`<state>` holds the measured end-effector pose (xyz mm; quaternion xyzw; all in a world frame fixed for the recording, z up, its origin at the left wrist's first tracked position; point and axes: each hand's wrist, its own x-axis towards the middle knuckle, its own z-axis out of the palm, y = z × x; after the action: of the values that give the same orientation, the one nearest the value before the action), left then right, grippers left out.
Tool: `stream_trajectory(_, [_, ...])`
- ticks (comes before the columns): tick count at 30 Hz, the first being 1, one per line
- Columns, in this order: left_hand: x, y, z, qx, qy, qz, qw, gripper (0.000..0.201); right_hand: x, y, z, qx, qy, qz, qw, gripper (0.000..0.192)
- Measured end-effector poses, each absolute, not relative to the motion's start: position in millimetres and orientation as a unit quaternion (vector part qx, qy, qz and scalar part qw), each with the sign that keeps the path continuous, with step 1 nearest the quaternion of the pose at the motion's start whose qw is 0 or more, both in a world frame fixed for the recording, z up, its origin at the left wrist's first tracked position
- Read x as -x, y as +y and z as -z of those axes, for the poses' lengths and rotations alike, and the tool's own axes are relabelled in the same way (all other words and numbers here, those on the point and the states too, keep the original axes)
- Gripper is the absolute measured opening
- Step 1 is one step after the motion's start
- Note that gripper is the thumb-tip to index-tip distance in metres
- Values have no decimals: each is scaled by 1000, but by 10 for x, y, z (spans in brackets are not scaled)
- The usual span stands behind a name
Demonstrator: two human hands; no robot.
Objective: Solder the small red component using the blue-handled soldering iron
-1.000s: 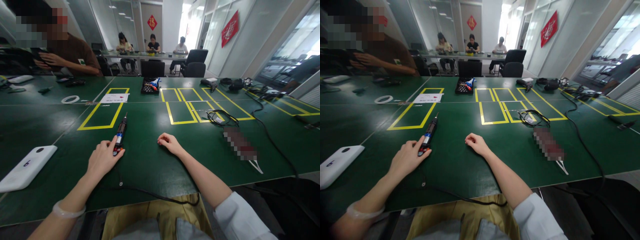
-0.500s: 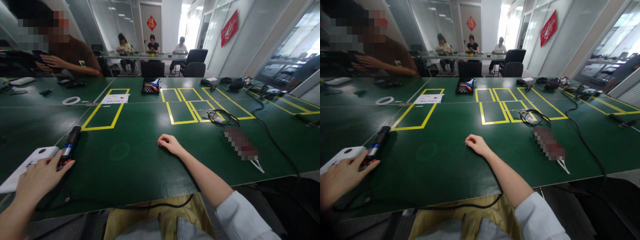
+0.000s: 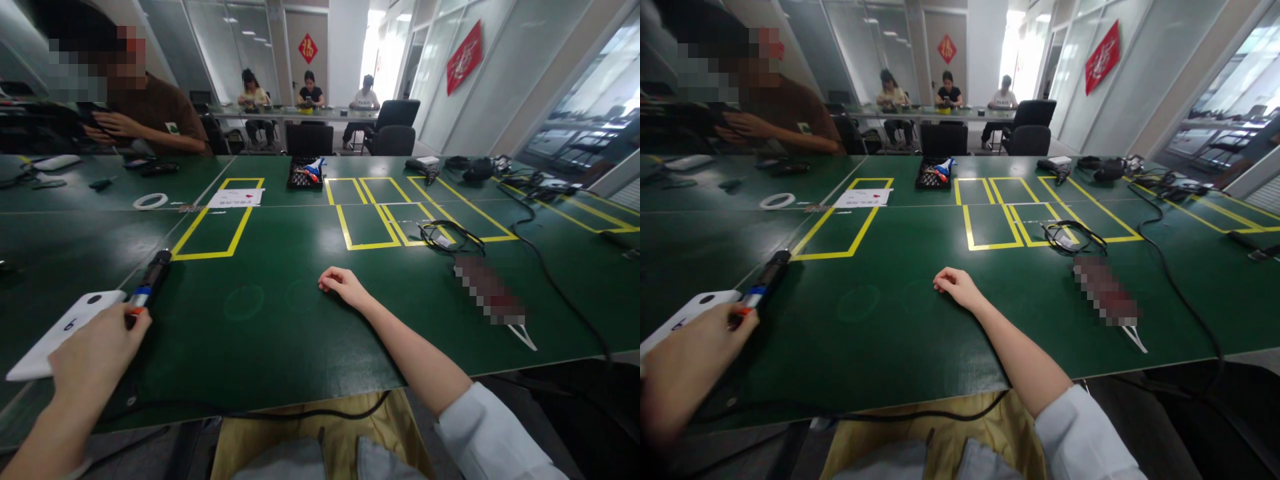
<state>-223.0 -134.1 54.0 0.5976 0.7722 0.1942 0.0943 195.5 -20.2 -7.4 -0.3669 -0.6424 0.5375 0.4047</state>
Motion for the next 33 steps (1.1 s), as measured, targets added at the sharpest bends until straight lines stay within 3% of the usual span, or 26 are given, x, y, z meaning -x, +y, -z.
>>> stream_trajectory(2, [1987, -1241, -637, -560, 807, -185, -15, 31, -1928, -164, 64, 369, -639, -546, 396, 15])
stream_trajectory(3, [1831, -1179, -679, -584, 789, -190, 1, 31, -1910, -141, 62, 376, -635, -550, 390, 14])
stream_trajectory(9, [714, -718, -795, -702, 606, -247, 279, 42, -1785, -88, 116, 429, -628, -519, 389, 11])
stream_trajectory(14, [96, -379, -634, -710, 484, -265, 437, 54, -1825, -163, 125, 358, -640, -535, 420, 20])
stream_trajectory(17, [-56, -297, -477, -693, 450, -268, 495, 61, -1866, -182, 97, 325, -634, -564, 419, 30])
stream_trajectory(23, [-98, -279, -224, -633, 426, -322, 560, 62, -1855, -212, 61, 325, -666, -545, 391, 21])
stream_trajectory(29, [-87, -269, -143, -588, 444, -352, 578, 54, -1847, -218, 88, 321, -666, -540, 402, 23])
stream_trajectory(33, [-93, -278, -127, -538, 467, -372, 595, 38, -1851, -180, 153, 343, -639, -537, 430, 25])
